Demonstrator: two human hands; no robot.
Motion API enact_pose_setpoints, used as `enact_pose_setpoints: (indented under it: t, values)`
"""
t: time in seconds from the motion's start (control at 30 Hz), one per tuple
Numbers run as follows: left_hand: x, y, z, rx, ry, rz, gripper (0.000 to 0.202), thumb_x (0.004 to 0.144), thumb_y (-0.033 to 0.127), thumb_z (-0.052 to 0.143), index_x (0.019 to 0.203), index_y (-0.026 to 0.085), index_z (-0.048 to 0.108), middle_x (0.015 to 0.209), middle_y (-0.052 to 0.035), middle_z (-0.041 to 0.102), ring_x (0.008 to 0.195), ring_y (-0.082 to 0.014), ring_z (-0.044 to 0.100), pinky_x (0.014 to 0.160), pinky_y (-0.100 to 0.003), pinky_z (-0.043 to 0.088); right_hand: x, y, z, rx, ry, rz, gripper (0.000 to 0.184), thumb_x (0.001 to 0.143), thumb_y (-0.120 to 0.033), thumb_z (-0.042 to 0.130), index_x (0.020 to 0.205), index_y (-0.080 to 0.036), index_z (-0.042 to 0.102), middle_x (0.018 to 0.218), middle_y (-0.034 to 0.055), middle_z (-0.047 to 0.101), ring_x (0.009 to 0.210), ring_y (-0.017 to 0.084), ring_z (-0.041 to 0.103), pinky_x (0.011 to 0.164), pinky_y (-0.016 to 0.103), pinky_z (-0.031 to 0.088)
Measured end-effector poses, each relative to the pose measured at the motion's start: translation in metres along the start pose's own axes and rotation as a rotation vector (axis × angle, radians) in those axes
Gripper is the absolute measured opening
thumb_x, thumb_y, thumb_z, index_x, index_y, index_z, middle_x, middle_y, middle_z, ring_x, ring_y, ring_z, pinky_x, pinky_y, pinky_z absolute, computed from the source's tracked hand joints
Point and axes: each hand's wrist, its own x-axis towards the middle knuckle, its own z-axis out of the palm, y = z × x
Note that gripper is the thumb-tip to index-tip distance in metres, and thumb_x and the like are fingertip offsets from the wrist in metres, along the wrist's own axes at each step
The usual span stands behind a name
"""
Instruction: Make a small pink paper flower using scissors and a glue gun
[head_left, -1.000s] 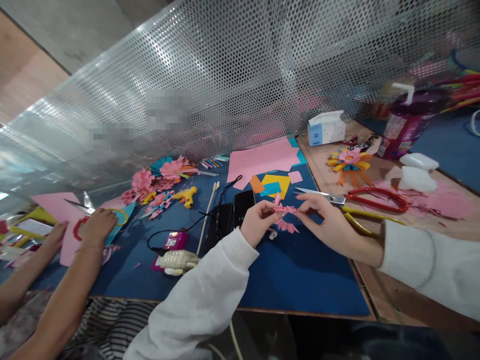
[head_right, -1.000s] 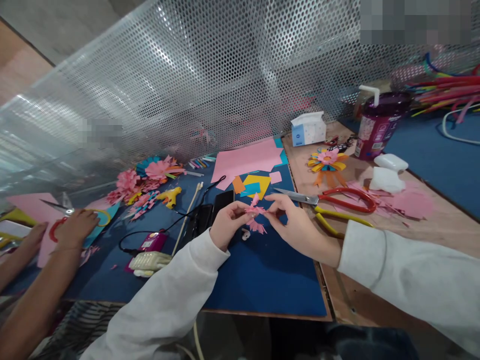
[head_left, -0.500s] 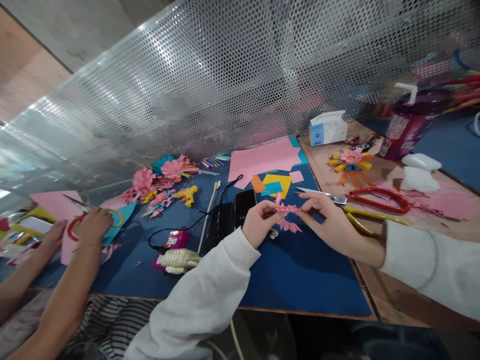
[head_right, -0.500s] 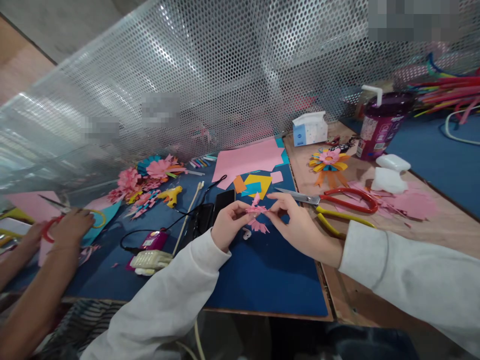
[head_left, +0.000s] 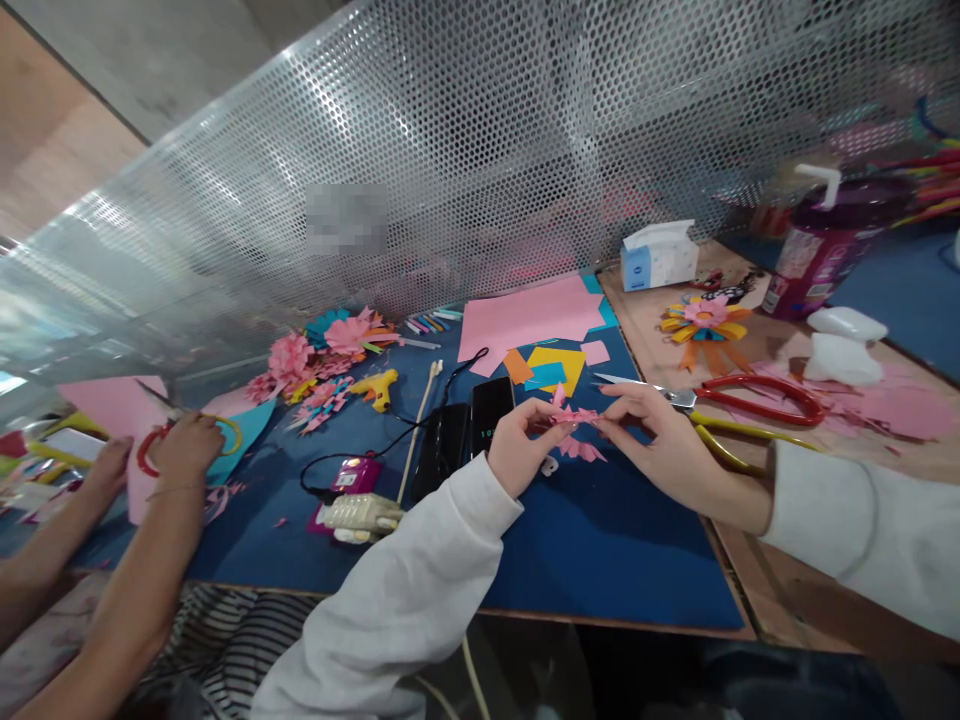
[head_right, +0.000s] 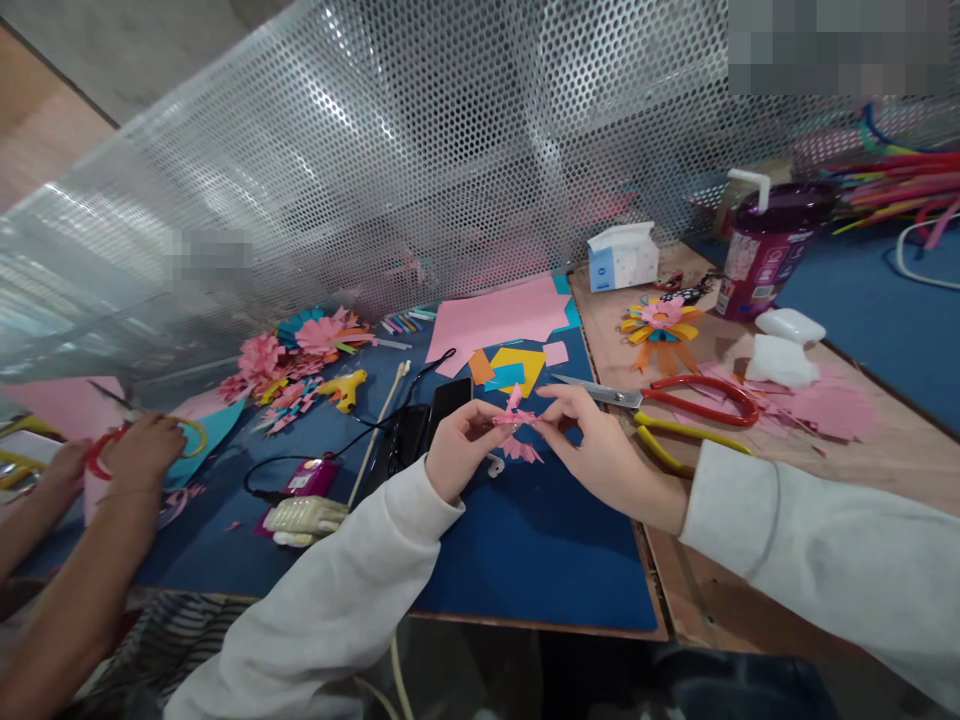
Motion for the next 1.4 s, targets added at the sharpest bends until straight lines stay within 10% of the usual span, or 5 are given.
enact_pose_setpoints:
  t: [1.4]
  values:
    - [-0.001, -0.014, 0.008, -0.214, -0.052, -0.140, 0.036, 0.060, 0.039, 0.078, 0.078, 0.013, 0.062, 0.074, -0.0061, 0.069, 0.073, -0.0175, 0.066, 0.075, -0.034, 0.049, -0.001, 0.008, -0.002, -0.015, -0.047, 0.092, 0.035, 0.085, -0.045, 0.055, 0.109, -0.022, 0.046, 0.073, 0.0011, 0.067, 0.072, 0.019, 0.065, 0.068, 0.034, 0.051]
